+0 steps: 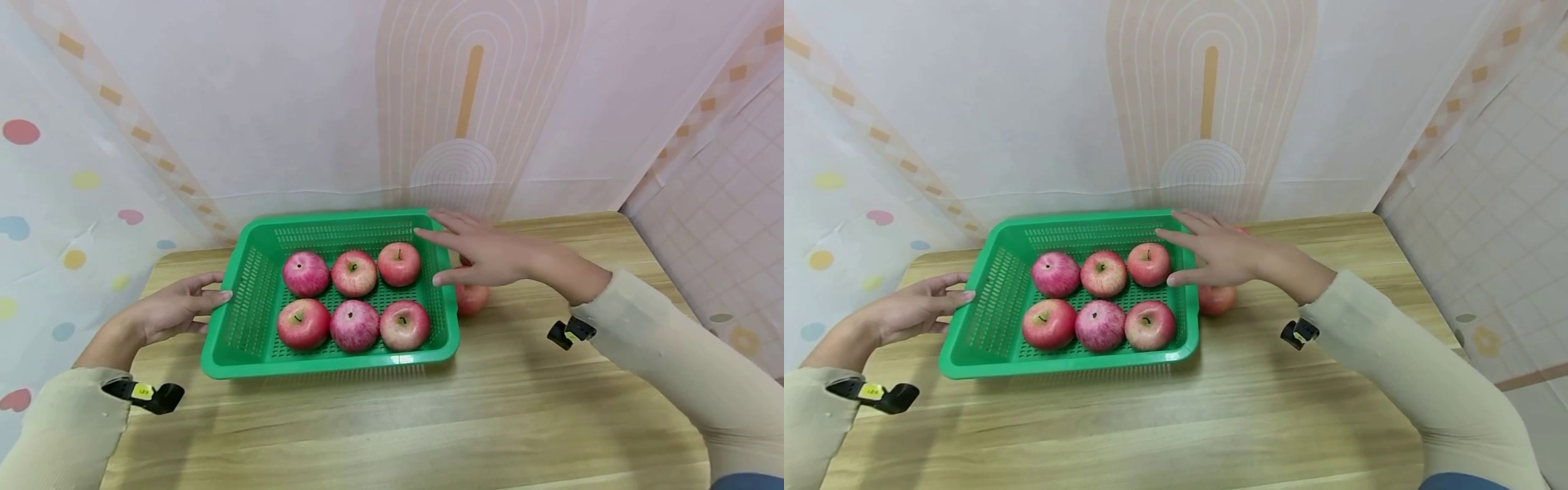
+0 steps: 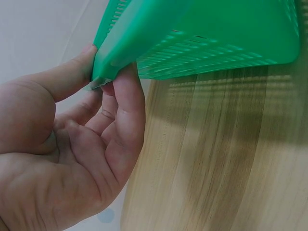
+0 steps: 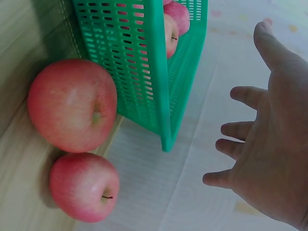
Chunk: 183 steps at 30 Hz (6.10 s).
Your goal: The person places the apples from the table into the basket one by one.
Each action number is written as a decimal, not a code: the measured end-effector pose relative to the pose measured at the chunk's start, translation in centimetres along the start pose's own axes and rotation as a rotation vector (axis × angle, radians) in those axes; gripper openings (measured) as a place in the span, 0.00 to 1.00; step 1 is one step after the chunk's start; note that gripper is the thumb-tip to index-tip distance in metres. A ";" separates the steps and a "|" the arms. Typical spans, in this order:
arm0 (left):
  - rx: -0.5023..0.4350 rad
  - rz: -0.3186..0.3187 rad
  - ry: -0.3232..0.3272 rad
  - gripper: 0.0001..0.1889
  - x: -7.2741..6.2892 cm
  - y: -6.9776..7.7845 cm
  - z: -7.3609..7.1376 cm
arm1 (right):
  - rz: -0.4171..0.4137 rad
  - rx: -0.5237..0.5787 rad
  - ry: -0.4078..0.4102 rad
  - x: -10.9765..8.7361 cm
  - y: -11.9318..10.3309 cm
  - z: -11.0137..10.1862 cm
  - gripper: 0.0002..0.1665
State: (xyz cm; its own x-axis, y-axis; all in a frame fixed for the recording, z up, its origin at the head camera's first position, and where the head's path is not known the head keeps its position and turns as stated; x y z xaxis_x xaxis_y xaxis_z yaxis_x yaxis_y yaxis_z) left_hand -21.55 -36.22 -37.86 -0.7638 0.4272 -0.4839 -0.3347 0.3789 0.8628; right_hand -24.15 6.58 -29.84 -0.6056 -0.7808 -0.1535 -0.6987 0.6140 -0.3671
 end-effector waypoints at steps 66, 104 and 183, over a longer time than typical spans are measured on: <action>-0.035 0.010 -0.003 0.11 0.0 -0.3 0.2 | 0.198 0.880 0.610 -1.9 16.6 5.4 0.44; -0.026 0.018 -0.010 0.12 0.1 -0.4 0.1 | 0.260 0.940 0.660 0.6 16.8 7.9 0.39; -0.020 -0.002 0.012 0.12 0.0 -0.4 0.0 | 0.294 0.599 0.521 -2.7 14.9 2.6 0.27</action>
State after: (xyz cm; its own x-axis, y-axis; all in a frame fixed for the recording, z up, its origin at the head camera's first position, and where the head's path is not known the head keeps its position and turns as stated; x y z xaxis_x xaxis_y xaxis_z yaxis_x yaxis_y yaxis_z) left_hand -21.41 -36.40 -38.20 -0.7695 0.4169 -0.4837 -0.3468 0.3633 0.8647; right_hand -31.96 17.61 -37.25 -0.9319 -0.3558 0.0703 -0.2547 0.5039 -0.8254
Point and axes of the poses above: each hand's wrist, its own x-axis towards the middle knuckle, its own z-axis out of the palm, y = z × x, the point moved 8 cm from there along x, towards the middle knuckle, and after that the axes turned 2 degrees about -y, right-handed, at the moved point
